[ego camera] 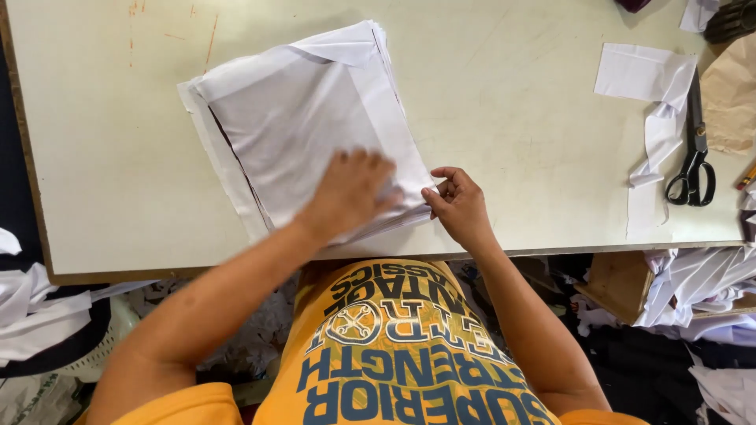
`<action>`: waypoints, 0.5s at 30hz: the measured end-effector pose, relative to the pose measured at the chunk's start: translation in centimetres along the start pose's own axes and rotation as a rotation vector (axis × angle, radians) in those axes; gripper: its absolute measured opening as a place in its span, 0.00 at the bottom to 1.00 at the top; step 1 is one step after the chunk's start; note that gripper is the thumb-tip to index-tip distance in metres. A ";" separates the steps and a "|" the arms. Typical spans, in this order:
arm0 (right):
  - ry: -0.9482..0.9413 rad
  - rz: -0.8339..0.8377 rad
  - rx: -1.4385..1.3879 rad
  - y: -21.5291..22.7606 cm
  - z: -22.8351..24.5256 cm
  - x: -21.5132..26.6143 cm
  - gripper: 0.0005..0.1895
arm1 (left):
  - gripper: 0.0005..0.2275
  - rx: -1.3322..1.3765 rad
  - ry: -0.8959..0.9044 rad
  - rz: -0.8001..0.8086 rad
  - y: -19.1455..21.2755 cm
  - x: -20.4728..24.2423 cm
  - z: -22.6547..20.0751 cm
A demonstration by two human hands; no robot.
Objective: The person folds a stack of white fabric pieces on a table, aligns them, and places a tan pattern piece on top. They smooth the pattern and fabric with their hands, then pick up a handheld steamer at the end.
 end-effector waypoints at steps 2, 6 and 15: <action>0.010 0.028 -0.013 -0.3 1.2 -0.2 0.19 | 0.27 0.064 0.015 0.193 -1.2 2.8 -2.9; 0.085 0.091 -0.135 -1.6 4.9 -0.5 0.18 | 0.21 -0.040 0.176 0.035 -4.3 6.4 -3.2; 0.202 0.129 -0.303 -3.1 12.9 -7.2 0.17 | 0.15 -0.316 0.298 -0.363 6.5 9.3 8.8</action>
Point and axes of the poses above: each hand's wrist, its own x-axis away from the middle knuckle, its own y-axis out of the back of the hand, z = x × y, the point moved 2 cm from there along -x, towards the middle knuckle, and after that the axes turned 10 degrees about -x, right-handed, at the moved point
